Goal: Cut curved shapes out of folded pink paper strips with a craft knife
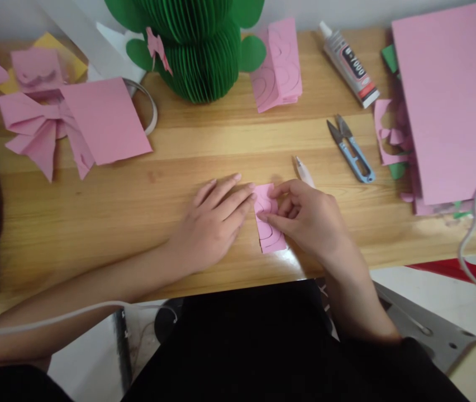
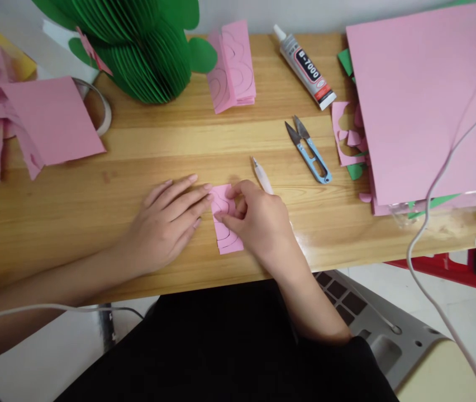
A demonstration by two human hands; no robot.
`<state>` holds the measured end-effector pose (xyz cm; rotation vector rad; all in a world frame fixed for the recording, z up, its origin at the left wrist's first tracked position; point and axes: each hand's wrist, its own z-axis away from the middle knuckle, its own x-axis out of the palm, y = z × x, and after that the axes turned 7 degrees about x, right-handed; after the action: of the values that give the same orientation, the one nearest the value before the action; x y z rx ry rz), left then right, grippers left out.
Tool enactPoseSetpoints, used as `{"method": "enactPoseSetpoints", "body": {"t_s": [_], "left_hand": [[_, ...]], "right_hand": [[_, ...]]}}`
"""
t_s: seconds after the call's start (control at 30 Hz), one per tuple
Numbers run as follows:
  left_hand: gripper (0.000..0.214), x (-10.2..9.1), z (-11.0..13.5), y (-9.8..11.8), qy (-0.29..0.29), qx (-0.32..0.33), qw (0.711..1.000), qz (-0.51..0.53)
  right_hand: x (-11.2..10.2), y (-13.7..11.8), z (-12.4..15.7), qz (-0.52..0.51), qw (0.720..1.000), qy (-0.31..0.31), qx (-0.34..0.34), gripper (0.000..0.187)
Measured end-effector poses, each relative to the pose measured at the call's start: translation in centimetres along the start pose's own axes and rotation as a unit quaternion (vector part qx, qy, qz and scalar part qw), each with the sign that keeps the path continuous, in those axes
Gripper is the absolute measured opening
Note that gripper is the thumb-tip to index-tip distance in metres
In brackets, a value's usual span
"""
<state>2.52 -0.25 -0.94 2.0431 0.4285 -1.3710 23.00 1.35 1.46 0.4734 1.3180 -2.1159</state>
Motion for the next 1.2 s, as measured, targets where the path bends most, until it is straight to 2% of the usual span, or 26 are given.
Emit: {"method": "enactPoseSetpoints", "body": {"t_s": [0.33, 0.7, 1.2], "left_hand": [[0.034, -0.11, -0.1, 0.03, 0.006, 0.011, 1.0, -0.019], [0.036, -0.19, -0.13, -0.07, 0.001, 0.007, 1.0, -0.004], [0.034, -0.35, -0.25, -0.14, 0.0, 0.022, 0.999, -0.025]], "right_hand": [[-0.04, 0.08, -0.23, -0.013, 1.0, -0.01, -0.001, 0.027], [-0.74, -0.39, -0.81, -0.023, 0.998, -0.06, 0.0, 0.027], [-0.62, -0.27, -0.9, -0.012, 0.999, -0.051, -0.004, 0.03]]}}
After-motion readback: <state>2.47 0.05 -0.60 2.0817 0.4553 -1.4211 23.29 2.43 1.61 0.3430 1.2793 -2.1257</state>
